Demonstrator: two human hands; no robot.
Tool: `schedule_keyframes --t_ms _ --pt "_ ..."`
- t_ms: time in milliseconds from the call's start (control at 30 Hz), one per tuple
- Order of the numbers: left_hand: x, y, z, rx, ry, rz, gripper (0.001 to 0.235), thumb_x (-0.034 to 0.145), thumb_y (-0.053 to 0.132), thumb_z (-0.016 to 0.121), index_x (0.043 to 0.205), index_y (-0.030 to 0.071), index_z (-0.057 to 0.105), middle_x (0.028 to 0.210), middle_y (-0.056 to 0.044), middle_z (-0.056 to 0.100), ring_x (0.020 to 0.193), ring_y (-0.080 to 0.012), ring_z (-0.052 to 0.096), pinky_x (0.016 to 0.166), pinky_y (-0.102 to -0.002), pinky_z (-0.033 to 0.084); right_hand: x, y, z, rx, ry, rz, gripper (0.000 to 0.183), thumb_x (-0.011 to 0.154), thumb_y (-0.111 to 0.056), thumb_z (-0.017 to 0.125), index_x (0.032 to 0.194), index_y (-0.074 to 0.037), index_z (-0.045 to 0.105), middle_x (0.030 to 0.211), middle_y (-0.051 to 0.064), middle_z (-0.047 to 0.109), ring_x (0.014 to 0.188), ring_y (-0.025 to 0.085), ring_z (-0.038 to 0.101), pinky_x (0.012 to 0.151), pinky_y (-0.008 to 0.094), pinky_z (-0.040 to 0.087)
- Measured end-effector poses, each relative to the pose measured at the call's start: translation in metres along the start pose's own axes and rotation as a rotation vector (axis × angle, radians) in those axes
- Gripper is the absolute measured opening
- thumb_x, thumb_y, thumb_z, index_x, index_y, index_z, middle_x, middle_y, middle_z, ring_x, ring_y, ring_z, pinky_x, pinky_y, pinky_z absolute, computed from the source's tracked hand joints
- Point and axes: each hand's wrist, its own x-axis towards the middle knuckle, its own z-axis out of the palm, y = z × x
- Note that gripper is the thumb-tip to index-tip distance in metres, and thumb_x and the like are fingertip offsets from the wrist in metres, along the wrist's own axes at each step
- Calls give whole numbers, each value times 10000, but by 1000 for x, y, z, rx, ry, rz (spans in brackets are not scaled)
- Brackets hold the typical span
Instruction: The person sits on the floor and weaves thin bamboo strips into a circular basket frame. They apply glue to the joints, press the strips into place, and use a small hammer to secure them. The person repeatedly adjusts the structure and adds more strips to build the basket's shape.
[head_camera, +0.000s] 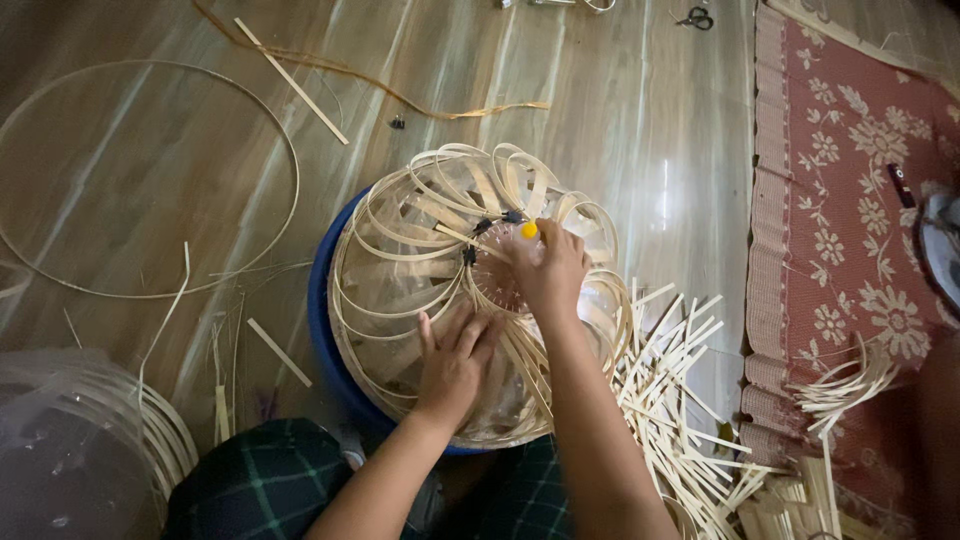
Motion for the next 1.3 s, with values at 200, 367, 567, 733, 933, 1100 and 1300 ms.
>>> schedule_keyframes --t_ms 200,367,567,733,933,1100,1300 --pt "0 0 -2 38 -38 -6 503 957 177 549 1460 201 559 1431 -46 493 1453 -289 374 1132 -785 178 -1 9 -4 -126 -158 71 480 806 -279 892 1170 -63 665 1012 128 708 1089 308 599 1001 491 390" --pt "4 -1 -5 52 -46 8 505 967 185 535 1472 178 530 1459 -43 479 1451 -287 372 1117 -786 178 -10 36 -35 12 60 7 616 738 -304 895 1230 -35 638 1069 161 695 1015 345 636 869 454 503" --pt "2 3 -6 55 -15 -6 496 984 206 542 1480 197 528 1465 -17 473 1445 -270 385 1119 -778 205 -25 64 -14 -105 2 252 376 809 -317 888 994 -42 711 918 140 716 874 341 658 784 451 511" --pt "4 3 -6 45 7 10 489 1001 221 552 1487 179 527 1474 -29 465 1438 -272 393 1114 -787 206 -23 87 -9 166 190 156 169 952 -198 771 1002 -42 731 928 145 722 821 284 697 751 400 542" --pt "2 1 -4 31 -33 -5 520 966 197 549 1486 183 533 1459 -41 465 1438 -288 387 1115 -792 182 -27 48 -57 50 -151 134 225 927 -144 711 1141 -108 769 1002 130 766 840 244 723 755 348 547" --pt "-2 2 -6 -25 -27 -24 505 976 203 544 1481 186 542 1495 -36 482 1459 -296 373 1133 -781 162 -36 -17 -65 139 -491 -8 312 847 -194 780 1111 -44 709 984 142 763 800 283 733 713 364 570" --pt "-1 2 -6 -43 -37 -32 517 969 187 554 1486 179 558 1471 -56 492 1472 -298 372 1137 -790 147 -29 -27 -54 182 -450 -14 163 880 -200 742 978 -70 747 901 135 766 746 286 757 700 381 591"
